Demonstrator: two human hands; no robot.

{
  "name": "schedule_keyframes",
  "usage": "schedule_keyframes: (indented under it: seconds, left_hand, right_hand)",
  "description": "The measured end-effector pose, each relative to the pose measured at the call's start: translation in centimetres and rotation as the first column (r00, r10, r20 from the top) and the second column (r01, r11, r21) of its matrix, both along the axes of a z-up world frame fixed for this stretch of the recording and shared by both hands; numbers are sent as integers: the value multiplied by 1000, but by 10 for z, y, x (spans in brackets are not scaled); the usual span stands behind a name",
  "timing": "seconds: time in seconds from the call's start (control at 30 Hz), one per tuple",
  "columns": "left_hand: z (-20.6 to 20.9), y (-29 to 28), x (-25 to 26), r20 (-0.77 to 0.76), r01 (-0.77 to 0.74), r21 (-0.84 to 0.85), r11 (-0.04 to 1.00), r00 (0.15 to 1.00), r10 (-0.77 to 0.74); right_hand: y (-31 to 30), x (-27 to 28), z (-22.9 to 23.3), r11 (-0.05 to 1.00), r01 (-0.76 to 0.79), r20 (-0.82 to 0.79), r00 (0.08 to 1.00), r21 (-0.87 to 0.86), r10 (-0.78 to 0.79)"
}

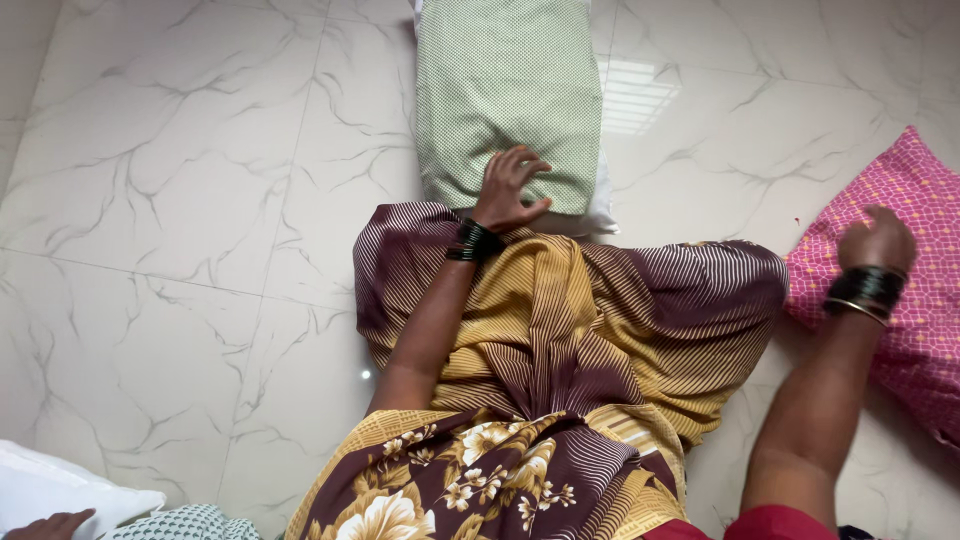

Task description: The person sits on the floor and inserts a white pillow into a light green patterned pillowcase. They align the corners, push the pillow inside, and smooth the fabric to fit the case properly.

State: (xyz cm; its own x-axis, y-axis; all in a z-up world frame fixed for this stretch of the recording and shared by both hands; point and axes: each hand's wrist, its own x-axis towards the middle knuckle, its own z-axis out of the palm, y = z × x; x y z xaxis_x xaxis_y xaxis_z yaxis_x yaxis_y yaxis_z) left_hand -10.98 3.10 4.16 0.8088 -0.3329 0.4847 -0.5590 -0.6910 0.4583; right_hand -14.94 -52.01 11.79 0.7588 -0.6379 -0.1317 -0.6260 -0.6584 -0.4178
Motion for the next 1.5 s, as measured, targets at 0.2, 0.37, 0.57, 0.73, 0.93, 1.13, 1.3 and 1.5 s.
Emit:
schedule_keyframes:
  seconds: [0.2, 0.37, 0.57, 0.73, 0.93, 1.13, 1.3, 1.5]
  left_hand:
    - [-30, -96, 5, -183, -175, 352, 919, 950, 251]
    - [-41, -91, 24, -197, -275, 234, 933, 926, 322]
    - [-12, -100, 7, -147, -314, 330, 890, 915, 377]
    - [-44, -97, 13, -113, -351, 311, 883, 909, 401]
    - [-18, -106, -2, -190, -327, 345, 880, 893, 407]
    - [-57, -88, -13, -46, -294, -11, 956, 955, 293]
    - [-66, -75, -11, -74, -254, -212, 944, 967, 243]
    - [-30, -78, -24, -130, -227, -114, 967, 969, 212]
  right_hand:
    - [170, 86, -38, 815, -567, 258, 810, 118, 526]
    - [257, 73, -75, 761, -604, 161, 797, 236, 583]
    - [278, 65, -102, 624, -661, 293, 748, 418, 596]
    - [287, 66, -112, 649, -625, 237, 774, 434, 587]
    - [285, 77, -123, 539, -464, 225, 864, 703, 451]
    - [285, 77, -133, 562, -544, 271, 824, 623, 498]
    - [286, 83, -141, 556, -503, 267, 851, 662, 451]
    - [281, 79, -145, 354, -484, 275, 821, 801, 500]
